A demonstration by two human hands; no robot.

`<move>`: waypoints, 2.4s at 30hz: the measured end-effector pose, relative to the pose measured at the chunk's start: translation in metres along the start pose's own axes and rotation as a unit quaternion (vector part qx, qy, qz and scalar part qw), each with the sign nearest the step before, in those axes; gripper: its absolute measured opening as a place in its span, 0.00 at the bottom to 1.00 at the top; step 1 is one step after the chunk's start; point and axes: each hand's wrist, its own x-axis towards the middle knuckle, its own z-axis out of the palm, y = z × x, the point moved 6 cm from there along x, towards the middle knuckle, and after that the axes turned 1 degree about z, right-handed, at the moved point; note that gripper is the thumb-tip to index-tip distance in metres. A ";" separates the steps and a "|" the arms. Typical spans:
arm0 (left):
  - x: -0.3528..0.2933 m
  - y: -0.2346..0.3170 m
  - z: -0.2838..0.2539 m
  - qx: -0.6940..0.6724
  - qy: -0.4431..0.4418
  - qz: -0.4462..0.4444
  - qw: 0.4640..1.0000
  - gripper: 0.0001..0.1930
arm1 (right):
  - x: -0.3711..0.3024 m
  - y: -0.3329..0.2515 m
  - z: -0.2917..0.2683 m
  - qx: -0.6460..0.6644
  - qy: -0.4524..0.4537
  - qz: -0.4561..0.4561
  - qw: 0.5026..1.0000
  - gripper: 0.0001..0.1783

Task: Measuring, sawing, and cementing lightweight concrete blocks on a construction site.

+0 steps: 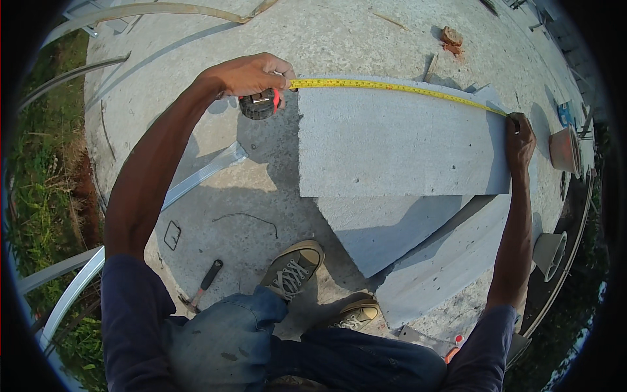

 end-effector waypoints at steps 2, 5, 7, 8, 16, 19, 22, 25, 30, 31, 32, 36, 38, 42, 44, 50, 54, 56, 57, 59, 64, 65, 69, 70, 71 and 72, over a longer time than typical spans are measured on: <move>-0.002 0.000 0.000 0.009 0.002 -0.006 1.000 0.14 | -0.002 -0.003 0.002 -0.006 0.006 -0.001 1.000 0.10; 0.004 0.013 0.000 0.013 0.004 -0.010 1.000 0.14 | -0.003 0.006 -0.009 -0.026 0.020 -0.005 0.999 0.11; 0.015 0.026 0.003 0.012 0.031 -0.013 0.999 0.13 | -0.003 0.018 -0.021 -0.017 0.015 0.006 1.000 0.11; 0.019 0.025 0.002 0.017 0.056 -0.007 0.998 0.12 | -0.004 0.016 -0.024 -0.003 0.007 0.022 1.000 0.11; 0.010 0.014 0.005 -0.100 0.010 0.012 0.995 0.10 | 0.010 -0.007 -0.004 0.034 0.013 0.055 0.998 0.08; 0.012 0.014 0.006 -0.109 0.015 0.005 0.994 0.10 | 0.005 -0.004 -0.008 0.026 0.010 0.047 0.999 0.08; 0.010 0.006 -0.002 -0.107 0.020 -0.002 0.994 0.10 | 0.005 -0.007 -0.004 0.050 0.018 0.056 0.997 0.08; 0.012 0.007 0.003 -0.120 0.011 0.002 0.993 0.11 | 0.023 -0.003 0.005 0.055 0.018 0.070 0.996 0.08; 0.002 0.012 0.006 -0.140 0.006 -0.022 0.990 0.12 | 0.026 -0.013 0.010 -0.010 -0.024 -0.038 0.999 0.06; -0.001 0.011 0.007 -0.129 0.004 -0.024 0.991 0.13 | 0.023 -0.014 0.005 -0.003 -0.015 -0.028 0.999 0.06; 0.000 0.013 0.011 -0.117 0.001 -0.020 0.993 0.13 | 0.018 -0.014 0.000 -0.039 -0.031 -0.050 0.997 0.05; -0.009 0.022 0.026 -0.129 -0.022 -0.031 0.991 0.13 | -0.003 0.001 -0.011 -0.015 -0.034 -0.029 0.999 0.04; -0.012 0.023 0.036 -0.145 -0.032 -0.017 0.989 0.12 | -0.016 0.004 -0.016 -0.014 -0.040 -0.009 0.999 0.04; -0.030 0.031 0.051 -0.132 -0.042 -0.015 0.990 0.12 | -0.043 0.003 -0.030 0.012 -0.049 0.043 0.998 0.05; -0.040 0.035 0.058 -0.121 -0.045 0.006 0.992 0.13 | -0.058 0.001 -0.042 0.016 -0.044 0.081 0.996 0.04; -0.081 0.028 0.094 -0.132 -0.070 0.011 0.989 0.12 | -0.114 -0.014 -0.076 0.043 -0.059 0.086 0.994 0.03; -0.103 0.044 0.150 -0.105 -0.162 -0.022 0.981 0.14 | -0.219 0.012 -0.104 0.015 -0.069 0.076 0.995 0.03; -0.135 0.063 0.169 -0.145 -0.198 -0.032 0.969 0.17 | -0.270 0.001 -0.134 0.078 -0.016 0.122 0.989 0.02; -0.146 0.066 0.176 -0.190 -0.223 -0.055 0.955 0.20 | -0.282 -0.015 -0.141 0.096 0.017 0.116 0.988 0.02; -0.152 0.067 0.189 -0.181 -0.253 -0.019 0.950 0.23 | -0.301 -0.059 -0.146 0.159 0.017 0.142 0.977 0.04; -0.106 0.169 0.274 -0.164 -0.313 0.109 0.929 0.34 | -0.384 -0.185 -0.148 0.281 -0.020 0.152 0.947 0.13; -0.100 0.181 0.289 -0.149 -0.347 0.112 0.919 0.34 | -0.387 -0.206 -0.146 0.328 -0.027 0.106 0.938 0.16; -0.059 0.214 0.307 0.006 -0.246 0.223 0.943 0.30 | -0.426 -0.187 -0.160 0.288 0.016 0.226 0.930 0.16; -0.050 0.224 0.311 0.096 -0.178 0.254 0.946 0.27 | -0.448 -0.168 -0.181 0.217 0.042 0.278 0.935 0.15; -0.047 0.230 0.322 0.099 -0.204 0.265 0.937 0.27 | -0.479 -0.153 -0.199 0.157 0.068 0.358 0.918 0.14; -0.046 0.238 0.323 0.196 -0.167 0.278 0.926 0.27 | -0.506 -0.140 -0.223 0.101 0.095 0.419 0.897 0.14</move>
